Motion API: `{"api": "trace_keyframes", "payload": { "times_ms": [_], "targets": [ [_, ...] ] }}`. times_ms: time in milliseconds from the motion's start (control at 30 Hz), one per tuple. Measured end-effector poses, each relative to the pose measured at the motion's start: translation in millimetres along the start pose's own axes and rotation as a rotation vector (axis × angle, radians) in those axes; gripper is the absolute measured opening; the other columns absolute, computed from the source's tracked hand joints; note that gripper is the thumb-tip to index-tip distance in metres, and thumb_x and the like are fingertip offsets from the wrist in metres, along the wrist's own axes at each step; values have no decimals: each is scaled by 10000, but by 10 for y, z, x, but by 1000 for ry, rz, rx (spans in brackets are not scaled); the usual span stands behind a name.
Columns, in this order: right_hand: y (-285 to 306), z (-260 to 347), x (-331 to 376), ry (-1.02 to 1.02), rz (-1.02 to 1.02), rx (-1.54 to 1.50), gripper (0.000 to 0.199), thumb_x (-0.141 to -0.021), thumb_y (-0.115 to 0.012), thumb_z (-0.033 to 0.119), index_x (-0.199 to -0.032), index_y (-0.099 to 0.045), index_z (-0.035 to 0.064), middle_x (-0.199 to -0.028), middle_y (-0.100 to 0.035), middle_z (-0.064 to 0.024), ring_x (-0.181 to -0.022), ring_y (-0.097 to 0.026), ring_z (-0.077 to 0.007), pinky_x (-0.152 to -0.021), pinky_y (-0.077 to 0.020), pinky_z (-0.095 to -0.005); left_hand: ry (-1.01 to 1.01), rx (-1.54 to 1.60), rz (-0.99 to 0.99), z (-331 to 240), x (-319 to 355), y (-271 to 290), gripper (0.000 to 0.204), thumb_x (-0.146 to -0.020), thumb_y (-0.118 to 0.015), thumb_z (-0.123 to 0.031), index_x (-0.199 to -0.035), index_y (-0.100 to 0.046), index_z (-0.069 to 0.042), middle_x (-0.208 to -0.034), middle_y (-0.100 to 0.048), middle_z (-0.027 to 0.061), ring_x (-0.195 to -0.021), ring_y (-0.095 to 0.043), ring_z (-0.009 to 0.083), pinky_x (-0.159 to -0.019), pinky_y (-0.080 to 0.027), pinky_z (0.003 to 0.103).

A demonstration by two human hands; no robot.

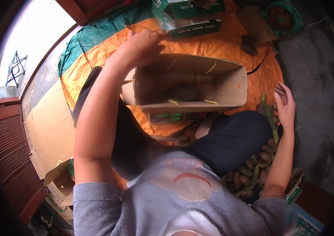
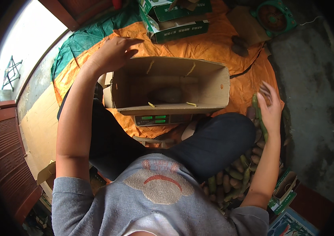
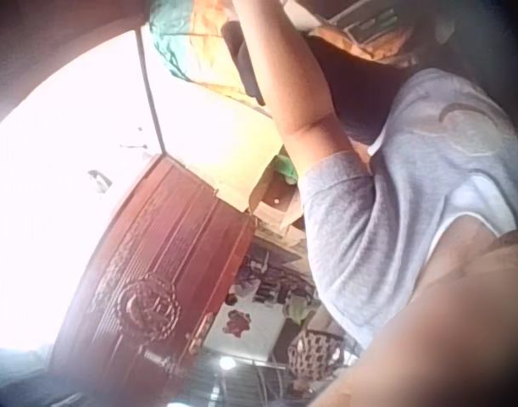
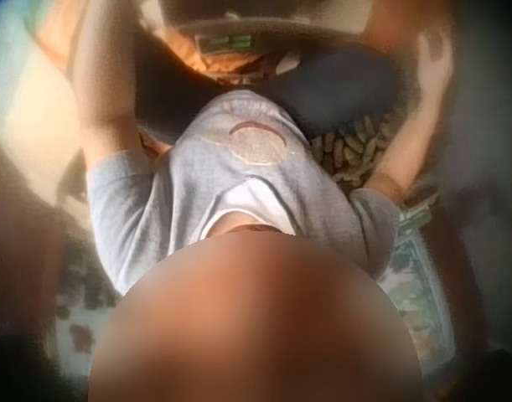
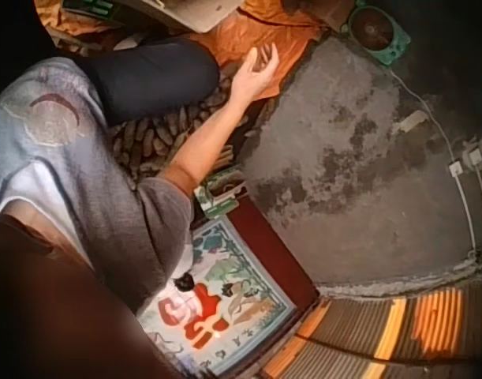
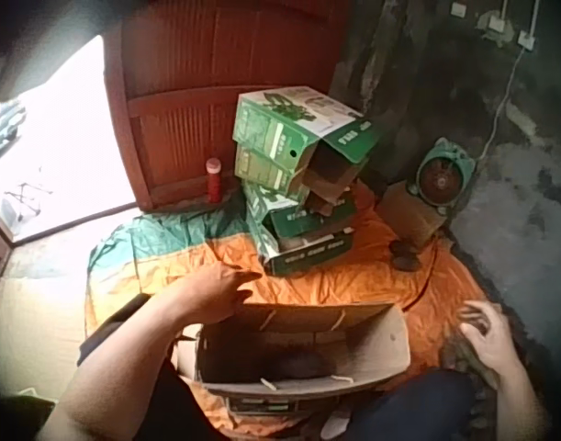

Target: Sorting, weighing, and packing large root vegetables into cardboard boxes.

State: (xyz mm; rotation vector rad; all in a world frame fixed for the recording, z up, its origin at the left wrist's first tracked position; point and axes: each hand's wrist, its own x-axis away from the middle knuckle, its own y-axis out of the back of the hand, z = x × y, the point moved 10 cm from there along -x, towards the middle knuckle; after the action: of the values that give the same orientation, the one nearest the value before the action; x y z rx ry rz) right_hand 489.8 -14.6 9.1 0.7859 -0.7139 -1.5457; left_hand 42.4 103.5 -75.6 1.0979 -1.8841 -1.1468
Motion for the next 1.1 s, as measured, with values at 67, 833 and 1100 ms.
{"api": "trace_keyframes", "payload": {
  "times_ms": [67, 833, 1100],
  "targets": [
    [322, -1005, 605, -196, -106, 0, 455, -944, -649, 60, -1384, -544, 13, -1224, -676, -148, -1128, -656, -230, -1002, -490, -350, -99, -25, -214, -157, 56, 232, 369, -986, -597, -169, -1352, -623, -129, -1237, -689, 156, -1132, -653, 357, -1034, -501, 435],
    [-1815, -3036, 5474, -340, 249, 206, 442, -769, -770, 258, -1125, -685, 10, -1194, -670, -192, -1129, -645, -368, -956, -523, -464, 243, -13, -558, 917, 1041, 586, 243, -970, -637, -227, -1172, -761, -172, -1147, -751, 105, -1114, -702, 273, -956, -530, 368],
    [-1904, -3118, 5724, -624, 138, 96, 471, -767, -780, 269, -1144, -667, 10, -1207, -658, -186, -1139, -633, -368, -965, -514, -467, 347, 276, -487, 1317, 1113, 344, 269, -996, -618, -136, -1202, -725, 0, -1184, -736, 96, -1120, -661, 172, -1000, -496, 311]
  ]
}}
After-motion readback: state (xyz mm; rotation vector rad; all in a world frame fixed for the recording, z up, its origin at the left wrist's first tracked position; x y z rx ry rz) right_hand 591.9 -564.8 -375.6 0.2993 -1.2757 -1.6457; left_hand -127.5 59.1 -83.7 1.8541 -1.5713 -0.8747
